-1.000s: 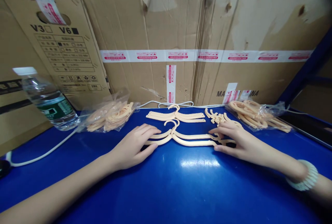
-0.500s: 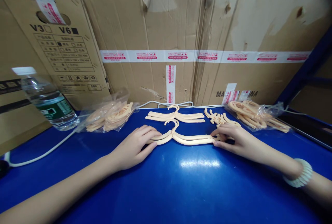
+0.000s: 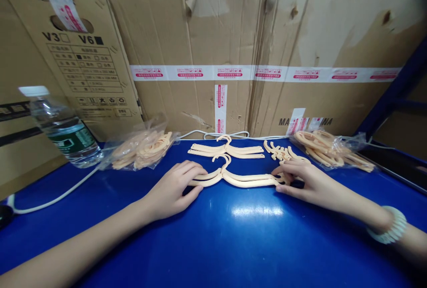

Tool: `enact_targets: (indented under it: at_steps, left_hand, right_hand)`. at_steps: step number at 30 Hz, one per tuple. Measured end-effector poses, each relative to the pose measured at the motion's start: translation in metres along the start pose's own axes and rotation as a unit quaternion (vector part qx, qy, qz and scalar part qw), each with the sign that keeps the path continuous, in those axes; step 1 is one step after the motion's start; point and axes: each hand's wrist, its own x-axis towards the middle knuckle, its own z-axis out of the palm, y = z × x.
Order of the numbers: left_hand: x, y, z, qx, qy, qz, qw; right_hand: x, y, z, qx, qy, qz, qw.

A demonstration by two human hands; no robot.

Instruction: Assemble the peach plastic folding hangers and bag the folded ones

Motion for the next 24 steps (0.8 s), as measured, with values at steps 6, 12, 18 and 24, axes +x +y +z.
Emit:
enact_targets:
  at_steps: [6, 12, 18, 24]
  left_hand:
    - [0.0000, 0.0004, 0.0013, 0.006, 0.014, 0.007, 1.000]
    - [-0.0015, 0.0006, 0.0016, 0.006, 0.023, 0.008, 1.000]
    - [-0.0021, -0.0004, 0.0020, 0.006, 0.025, 0.006, 1.000]
    - [-0.0023, 0.0004, 0.0014, 0.009, 0.024, 0.003, 1.000]
  right_hand:
    - [0.0004, 0.0036, 0.0021, 0.003, 0.016, 0.011, 1.000]
    - [0.0002, 0.0063, 0.0029, 0.028, 0.022, 0.035, 0.999]
    - [0.0003, 0.0058, 0.0030, 0.036, 0.022, 0.040, 0.998]
    - [-0.0002, 0.0041, 0.0028, 0.033, 0.039, 0.035, 0.998]
